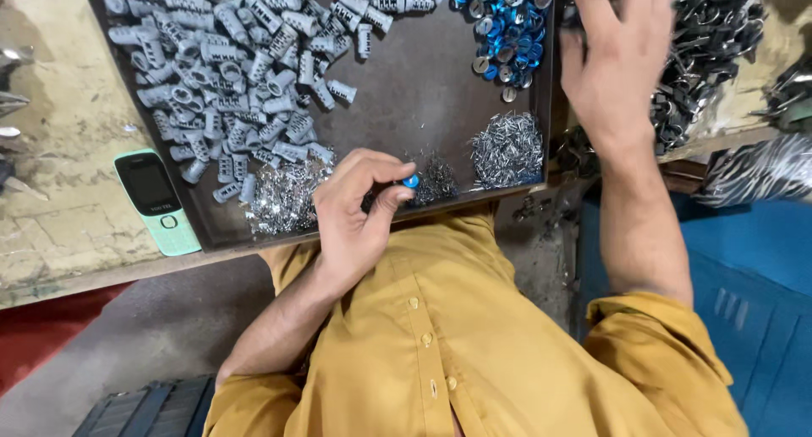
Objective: The person sits at a workbench assembling small lock cylinders by hand. They pick gray lock bodies from a tray, insert small metal pins and springs into each body, press the parts into place, and set finished assemblies back on the tray, repeating the cycle.
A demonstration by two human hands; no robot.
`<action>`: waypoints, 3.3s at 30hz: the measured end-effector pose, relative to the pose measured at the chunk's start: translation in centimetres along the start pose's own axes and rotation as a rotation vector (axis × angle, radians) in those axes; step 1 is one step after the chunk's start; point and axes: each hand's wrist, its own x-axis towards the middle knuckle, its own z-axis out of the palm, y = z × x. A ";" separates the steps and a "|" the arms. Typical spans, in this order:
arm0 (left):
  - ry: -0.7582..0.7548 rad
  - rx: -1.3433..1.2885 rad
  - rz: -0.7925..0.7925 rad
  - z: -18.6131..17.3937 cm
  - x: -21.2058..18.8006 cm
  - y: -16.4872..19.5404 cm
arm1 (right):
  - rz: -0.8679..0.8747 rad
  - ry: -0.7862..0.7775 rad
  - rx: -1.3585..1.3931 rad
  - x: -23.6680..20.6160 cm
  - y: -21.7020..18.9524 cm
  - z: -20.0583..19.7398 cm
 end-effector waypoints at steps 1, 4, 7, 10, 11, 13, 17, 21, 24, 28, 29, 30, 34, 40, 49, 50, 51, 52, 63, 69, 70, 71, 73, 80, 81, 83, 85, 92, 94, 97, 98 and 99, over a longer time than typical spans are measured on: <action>-0.006 0.000 -0.011 0.0 -0.1 0.0 | -0.017 -0.025 -0.037 -0.1 0.4 0.3; 0.001 0.011 0.001 -0.5 0.0 0.1 | 0.112 -0.001 0.111 -0.6 1.2 0.7; -0.009 0.031 0.002 -1.0 -0.3 0.2 | 0.286 0.013 0.313 -2.1 1.6 0.5; -0.048 0.018 -0.019 -0.8 -0.5 0.2 | 0.262 0.072 0.351 -3.4 1.6 0.7; -0.059 0.005 -0.034 -0.7 -0.5 0.2 | 0.260 0.082 0.313 -3.6 1.5 1.1; -0.083 0.001 -0.032 -0.5 -0.7 0.3 | 0.320 0.079 0.314 -4.0 1.4 1.6; -0.069 0.031 0.007 -0.8 -1.3 0.6 | 0.249 0.086 0.231 -3.8 1.3 2.1; -0.019 0.049 0.049 -1.5 -1.9 0.5 | 0.160 0.155 0.099 -3.0 1.1 1.6; -0.018 0.018 -0.010 -1.9 -2.4 0.2 | 0.225 0.345 0.270 -2.5 0.0 -0.1; -0.029 -0.088 -0.094 -2.2 -2.6 0.2 | 0.439 0.535 1.194 -3.5 -5.4 -3.0; -0.039 -0.111 -0.098 -2.2 -2.5 0.2 | 0.444 0.520 1.336 -4.0 -7.2 -3.6; -0.051 -0.134 -0.101 -2.2 -2.5 0.3 | 0.433 0.360 1.315 -4.6 -9.1 -4.2; -0.065 -0.214 -0.019 -2.2 -2.0 0.4 | 0.404 -0.168 1.333 -4.9 -13.8 -4.4; -0.052 -0.062 0.041 -3.4 -2.0 0.7 | 0.185 -0.254 1.021 -2.8 -15.6 -3.4; -0.203 0.260 0.362 -5.5 -1.0 1.6 | 0.099 -0.338 0.871 -2.1 -16.1 -3.0; -0.216 0.244 0.349 -5.4 -1.0 1.7 | 0.103 -0.348 0.860 -2.1 -16.0 -2.9; -0.229 0.227 0.338 -5.4 -0.9 1.8 | 0.108 -0.358 0.849 -2.1 -15.9 -2.7; -0.187 0.192 0.301 -5.3 -1.0 1.8 | 0.110 -0.368 0.838 -2.1 -15.8 -2.6; 0.024 -0.009 0.091 -4.6 -2.2 0.5 | 0.545 -0.385 1.449 -4.2 -16.4 0.2; 0.031 0.005 0.099 -6.4 -2.6 0.2 | 0.546 -0.492 1.556 -2.4 -17.2 0.1; 0.042 0.011 0.108 -6.5 -2.6 0.1 | 0.550 -0.491 1.606 -2.2 -17.8 0.1; 0.052 0.019 0.119 -6.4 -2.5 0.0 | 0.533 -0.521 1.540 -2.0 -18.4 0.4; 0.065 0.021 0.109 -6.6 -2.7 -0.1 | 0.506 -0.572 1.410 -1.9 -19.6 0.7; 0.087 -0.071 0.036 -6.5 -2.9 0.5 | 0.487 -0.452 1.409 -2.4 -19.7 0.1; 0.081 -0.100 0.031 -6.4 -2.8 0.6 | 0.430 -0.427 1.359 -2.5 -19.6 0.0; 0.112 -0.017 0.106 -6.2 -2.7 0.6 | 0.409 -0.378 1.321 -2.5 -19.4 -0.3; 0.138 0.011 0.065 -6.3 -2.8 0.4 | 0.470 -0.333 1.344 -2.4 -19.0 -0.8; -0.042 -1.198 -0.581 -5.4 -3.9 -2.5 | 0.052 -0.269 0.893 -1.8 -19.2 -1.1; -0.091 -1.249 -0.624 -4.5 -4.2 -2.8 | 0.003 -0.179 0.765 -1.8 -19.5 -1.0; -0.141 -1.254 -0.641 -4.0 -4.5 -3.2 | 0.123 -0.128 0.816 -1.9 -19.3 -0.8; -0.162 -1.264 -0.643 -3.9 -4.5 -3.3 | 0.125 -0.129 0.826 -2.0 -19.0 -0.9; -0.183 -1.275 -0.649 -3.9 -4.4 -3.4 | 0.129 -0.132 0.836 -2.1 -18.8 -0.9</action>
